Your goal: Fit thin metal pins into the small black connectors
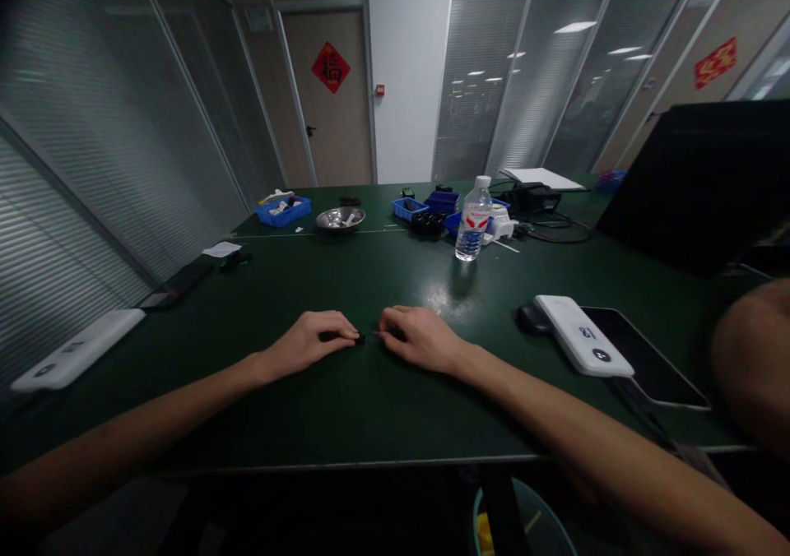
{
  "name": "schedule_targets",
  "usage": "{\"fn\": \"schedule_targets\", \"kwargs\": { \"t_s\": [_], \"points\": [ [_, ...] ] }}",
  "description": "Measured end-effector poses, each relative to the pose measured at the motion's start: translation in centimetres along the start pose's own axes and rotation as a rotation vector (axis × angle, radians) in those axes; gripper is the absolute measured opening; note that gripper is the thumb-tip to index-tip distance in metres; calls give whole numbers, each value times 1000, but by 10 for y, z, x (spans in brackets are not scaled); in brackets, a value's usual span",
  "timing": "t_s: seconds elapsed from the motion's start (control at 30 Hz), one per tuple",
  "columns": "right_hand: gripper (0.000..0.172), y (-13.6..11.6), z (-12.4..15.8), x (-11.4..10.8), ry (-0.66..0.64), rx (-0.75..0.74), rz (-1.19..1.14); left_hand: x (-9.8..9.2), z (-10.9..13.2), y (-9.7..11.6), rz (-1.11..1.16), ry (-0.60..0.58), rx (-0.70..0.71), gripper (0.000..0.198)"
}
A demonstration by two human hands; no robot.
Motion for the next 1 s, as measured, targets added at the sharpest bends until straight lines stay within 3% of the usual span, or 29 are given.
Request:
{"fn": "schedule_targets", "kwargs": {
  "t_s": [0.1,0.5,0.67,0.83,1.0],
  "points": [
    [9,-3,1,0,-2,-12,-30,8,-1,1,27,23,9,16],
    [9,-12,1,3,-29,-27,-79,5,1,1,-59,43,-41,14],
    [8,-9,1,7,-10,-31,-73,5,0,3,-100,41,-42,29],
    [9,-9,2,8,1,-44,-72,4,-1,3,-138,30,41,18],
    [10,-10,2,6,0,-52,-74,3,-1,4,-126,-7,18,20]
  ]
}}
Point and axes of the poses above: each hand's wrist, its own z-axis away from the middle knuckle, its own x-axis out of the palm, y = z × x, the point moved 1 cm from there along -z, towards the middle knuckle, and after that the axes turned 3 degrees about z, right-handed, at the moved point
